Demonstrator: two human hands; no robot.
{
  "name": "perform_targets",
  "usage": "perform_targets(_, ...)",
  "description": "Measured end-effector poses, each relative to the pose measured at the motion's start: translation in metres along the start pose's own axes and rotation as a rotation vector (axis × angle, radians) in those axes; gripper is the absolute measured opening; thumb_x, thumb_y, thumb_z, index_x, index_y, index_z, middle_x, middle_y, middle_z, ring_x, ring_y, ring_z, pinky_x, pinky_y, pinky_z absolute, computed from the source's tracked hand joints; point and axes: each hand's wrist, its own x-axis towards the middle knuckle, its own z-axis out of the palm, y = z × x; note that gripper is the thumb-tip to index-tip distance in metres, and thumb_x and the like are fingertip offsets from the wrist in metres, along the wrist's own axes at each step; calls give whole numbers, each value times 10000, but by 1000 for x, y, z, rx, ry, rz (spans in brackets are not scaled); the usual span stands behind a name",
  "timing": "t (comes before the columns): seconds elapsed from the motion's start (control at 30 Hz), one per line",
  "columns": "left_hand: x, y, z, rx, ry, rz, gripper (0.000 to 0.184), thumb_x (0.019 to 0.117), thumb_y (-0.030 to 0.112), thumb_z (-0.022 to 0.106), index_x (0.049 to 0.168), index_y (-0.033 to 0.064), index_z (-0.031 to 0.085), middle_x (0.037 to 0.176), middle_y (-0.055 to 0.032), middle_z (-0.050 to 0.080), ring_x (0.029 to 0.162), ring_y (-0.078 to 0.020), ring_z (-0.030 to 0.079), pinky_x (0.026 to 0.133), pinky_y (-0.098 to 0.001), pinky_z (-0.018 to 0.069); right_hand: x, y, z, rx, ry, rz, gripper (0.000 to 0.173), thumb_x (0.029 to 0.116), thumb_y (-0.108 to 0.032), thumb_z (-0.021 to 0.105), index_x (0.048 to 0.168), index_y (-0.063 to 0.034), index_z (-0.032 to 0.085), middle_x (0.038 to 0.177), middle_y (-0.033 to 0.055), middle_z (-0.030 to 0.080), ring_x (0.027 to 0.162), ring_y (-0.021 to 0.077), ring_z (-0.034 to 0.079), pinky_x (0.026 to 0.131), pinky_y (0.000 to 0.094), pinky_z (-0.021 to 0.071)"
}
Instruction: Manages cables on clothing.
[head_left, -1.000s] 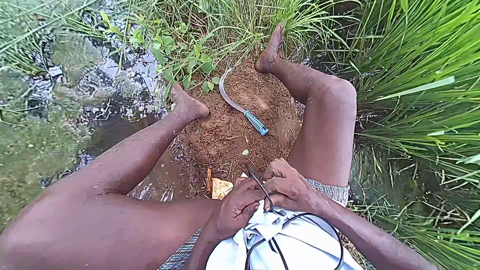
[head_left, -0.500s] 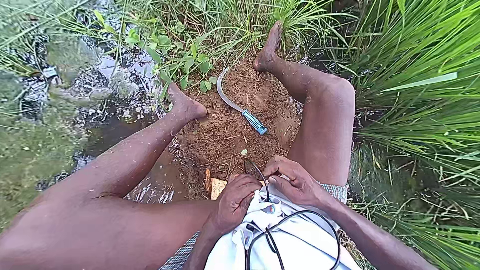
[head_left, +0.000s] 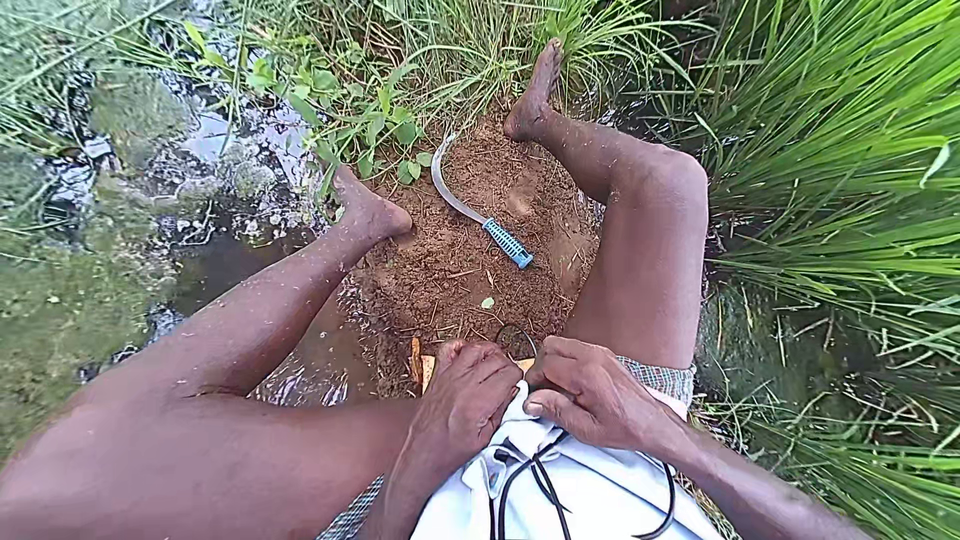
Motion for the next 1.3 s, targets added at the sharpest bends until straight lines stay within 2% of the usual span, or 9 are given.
perform_targets(0.27,2,2,0,135,-26,20,284,1054,240,450,950,160,702,919,-7,731,994,-206,661,940,-452,404,-2,-5,4,-130,-31,66,622,958,-682,502,923,-97,707,810,65,598,738,201,599,627,370,474)
perform_targets(0.4,-2,-2,3,49,-3,-3,328,1071,266,419,982,152,714,955,-16,741,1026,-196,656,962,-438,396,-1,8,1,66,-39,6,456,1082,-404,422,1013,-65,720,877,88,639,820,185,620,702,333,498)
perform_targets(0.5,-4,-4,5,-4,-7,-16,332,1069,260,415,991,149,718,976,-17,749,1047,-191,660,968,-440,402,1,19,3,138,-56,5,285,1068,-248,509,1064,-40,704,897,99,648,805,162,618,722,301,512)
perform_targets(0.63,-6,-8,8,0,-11,-29,320,1059,246,429,982,143,722,974,-19,752,1044,-197,668,957,-446,418,6,22,2,105,-126,37,299,1026,-328,605,1091,-53,702,907,96,625,754,159,588,679,301,501)
perform_targets(0.83,-6,-8,10,5,0,-37,329,1054,257,442,987,137,741,970,-29,758,1034,-213,676,954,-460,420,10,24,0,11,-170,33,367,993,-390,619,1136,-68,724,972,130,625,904,250,597,799,394,496)
perform_targets(0.93,-5,-8,8,11,1,-47,330,1050,246,445,967,136,745,937,-25,756,1033,-210,676,956,-455,419,13,29,8,20,-153,-10,316,1014,-353,596,1074,-80,743,971,118,627,932,246,589,834,397,472)
perform_targets(1.07,-9,-9,13,-13,-8,-42,329,1042,232,452,945,126,748,928,-24,762,1028,-212,685,944,-455,430,10,28,19,17,-205,-24,252,1015,-196,565,879,-21,683,920,146,609,921,280,596,831,392,478)
perform_targets(1.2,-19,-13,10,-111,16,-103,344,1059,264,428,972,128,732,995,-25,764,1081,-182,668,980,-438,421,5,29,18,0,-215,51,255,1042,-247,549,1075,-71,730,1004,123,667,993,259,630,894,389,501)
perform_targets(1.3,-25,-19,11,-183,40,-119,342,1069,284,419,994,124,712,1029,-31,756,1103,-159,660,999,-428,421,8,30,17,-17,-263,57,251,1029,-245,566,1111,-64,720,1040,132,681,1028,284,642,916,434,507)
